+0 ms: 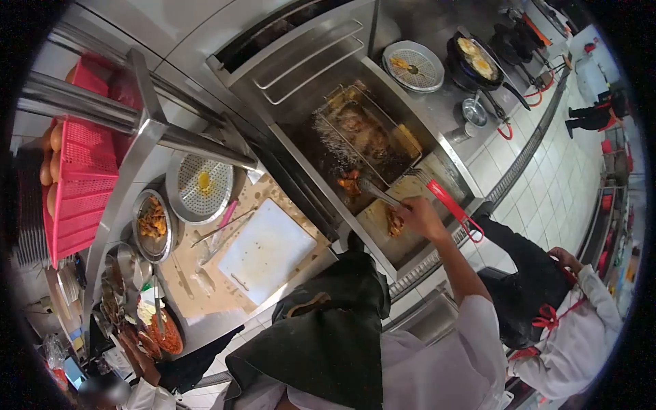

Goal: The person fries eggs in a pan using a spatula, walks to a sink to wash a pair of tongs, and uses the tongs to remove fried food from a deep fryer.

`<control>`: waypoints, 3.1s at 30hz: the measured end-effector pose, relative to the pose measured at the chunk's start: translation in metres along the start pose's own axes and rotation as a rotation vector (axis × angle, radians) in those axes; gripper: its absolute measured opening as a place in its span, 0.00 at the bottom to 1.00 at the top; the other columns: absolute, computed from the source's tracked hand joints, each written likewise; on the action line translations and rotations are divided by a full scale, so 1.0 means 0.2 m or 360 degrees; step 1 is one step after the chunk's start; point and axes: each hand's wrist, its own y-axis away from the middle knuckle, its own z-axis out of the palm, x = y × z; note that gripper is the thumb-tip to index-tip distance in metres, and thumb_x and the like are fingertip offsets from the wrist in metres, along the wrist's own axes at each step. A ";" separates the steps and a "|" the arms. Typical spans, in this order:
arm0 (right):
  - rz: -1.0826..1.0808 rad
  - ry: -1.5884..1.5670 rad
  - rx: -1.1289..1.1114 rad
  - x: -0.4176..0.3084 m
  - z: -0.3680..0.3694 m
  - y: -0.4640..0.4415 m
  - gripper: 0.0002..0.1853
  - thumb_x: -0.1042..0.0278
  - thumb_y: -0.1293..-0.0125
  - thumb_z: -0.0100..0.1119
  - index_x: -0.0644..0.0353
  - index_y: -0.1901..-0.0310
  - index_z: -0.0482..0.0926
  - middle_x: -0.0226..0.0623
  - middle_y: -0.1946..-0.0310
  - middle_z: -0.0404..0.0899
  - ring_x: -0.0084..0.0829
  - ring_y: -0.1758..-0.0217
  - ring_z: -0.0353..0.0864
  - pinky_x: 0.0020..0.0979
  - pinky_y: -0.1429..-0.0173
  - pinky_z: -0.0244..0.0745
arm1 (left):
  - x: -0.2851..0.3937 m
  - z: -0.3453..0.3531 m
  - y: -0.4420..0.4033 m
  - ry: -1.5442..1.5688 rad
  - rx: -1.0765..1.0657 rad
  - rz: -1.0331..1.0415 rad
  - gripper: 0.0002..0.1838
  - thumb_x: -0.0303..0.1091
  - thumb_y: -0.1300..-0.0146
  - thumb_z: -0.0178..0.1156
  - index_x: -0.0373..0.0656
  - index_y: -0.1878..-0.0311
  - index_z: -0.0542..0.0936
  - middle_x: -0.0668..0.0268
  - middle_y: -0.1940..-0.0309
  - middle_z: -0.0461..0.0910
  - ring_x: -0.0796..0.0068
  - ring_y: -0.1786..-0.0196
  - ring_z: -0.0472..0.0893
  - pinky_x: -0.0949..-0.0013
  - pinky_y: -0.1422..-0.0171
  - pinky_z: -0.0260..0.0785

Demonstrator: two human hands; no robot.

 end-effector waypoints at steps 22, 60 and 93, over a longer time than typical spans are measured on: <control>0.0000 0.0338 -0.0337 0.15 -0.36 0.60 0.16 0.58 0.40 0.58 0.66 0.63 0.80 0.55 0.69 0.78 0.56 0.62 0.78 0.47 0.55 0.73 | 0.23 0.26 -0.08 0.0849 -0.0023 -0.0105 0.16 0.43 0.32 0.49 0.42 0.55 0.79 0.67 0.67 0.79 0.78 0.69 0.77 0.72 0.67 0.71; -0.0770 -0.0779 -0.0705 -1.63 0.94 -0.24 0.11 0.59 0.33 0.57 0.59 0.60 0.80 0.17 0.79 0.66 0.10 0.79 0.62 0.18 0.78 0.55 | -0.03 -0.43 0.49 0.0149 0.0337 -0.0307 0.14 0.40 0.38 0.51 0.43 0.55 0.78 0.60 0.71 0.81 0.65 0.73 0.82 0.66 0.71 0.78; -0.0204 -0.0240 0.0341 0.24 0.24 0.42 0.10 0.65 0.38 0.57 0.66 0.68 0.76 0.52 0.80 0.72 0.50 0.77 0.74 0.38 0.72 0.66 | 1.03 0.04 0.34 -0.0570 -0.0043 -0.0154 0.26 0.53 0.34 0.53 0.34 0.65 0.80 0.59 0.76 0.80 0.69 0.75 0.81 0.69 0.71 0.76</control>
